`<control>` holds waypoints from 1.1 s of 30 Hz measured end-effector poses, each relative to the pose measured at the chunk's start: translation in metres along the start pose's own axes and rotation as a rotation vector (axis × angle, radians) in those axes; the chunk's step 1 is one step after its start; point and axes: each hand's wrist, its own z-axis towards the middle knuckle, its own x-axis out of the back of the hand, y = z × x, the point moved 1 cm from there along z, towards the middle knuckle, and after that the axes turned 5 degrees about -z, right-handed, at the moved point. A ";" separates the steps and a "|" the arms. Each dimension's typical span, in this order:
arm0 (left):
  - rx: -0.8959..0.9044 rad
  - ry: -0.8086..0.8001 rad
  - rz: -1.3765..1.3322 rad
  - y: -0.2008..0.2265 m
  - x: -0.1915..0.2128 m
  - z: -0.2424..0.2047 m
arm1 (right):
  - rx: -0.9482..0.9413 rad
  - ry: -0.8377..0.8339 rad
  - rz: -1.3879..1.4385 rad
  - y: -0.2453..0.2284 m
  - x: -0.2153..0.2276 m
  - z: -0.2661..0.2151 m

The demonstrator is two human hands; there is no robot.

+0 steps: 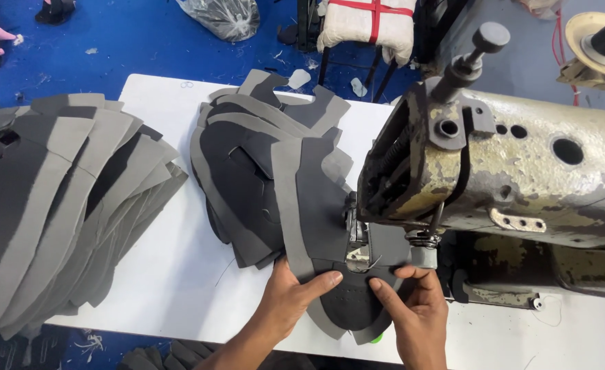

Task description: The person sews gray and black shoe parts using a sewing machine, then cuts the thread with scissors. They repeat this process for multiple shoe parts, stacking the finished pieces on the table.

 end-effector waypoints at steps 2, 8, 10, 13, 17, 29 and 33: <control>0.005 -0.003 -0.003 -0.003 0.002 0.000 | -0.001 0.009 -0.010 0.001 0.000 -0.001; -0.034 -0.028 -0.055 -0.006 0.004 0.003 | -0.001 0.036 -0.060 0.001 -0.002 0.000; -0.039 -0.045 -0.063 -0.007 0.005 0.004 | -0.007 0.042 -0.069 -0.001 -0.002 0.000; -0.027 -0.053 -0.045 -0.008 0.007 0.005 | -0.005 0.039 -0.056 -0.001 -0.003 0.000; -0.034 -0.050 -0.026 -0.007 0.007 0.006 | -0.002 0.036 -0.044 0.000 -0.004 0.001; -0.041 -0.035 -0.054 -0.008 0.007 0.007 | -0.018 0.016 0.061 0.000 -0.007 0.001; -0.049 -0.044 -0.053 -0.011 0.009 0.008 | -0.016 0.003 0.068 0.000 -0.006 0.001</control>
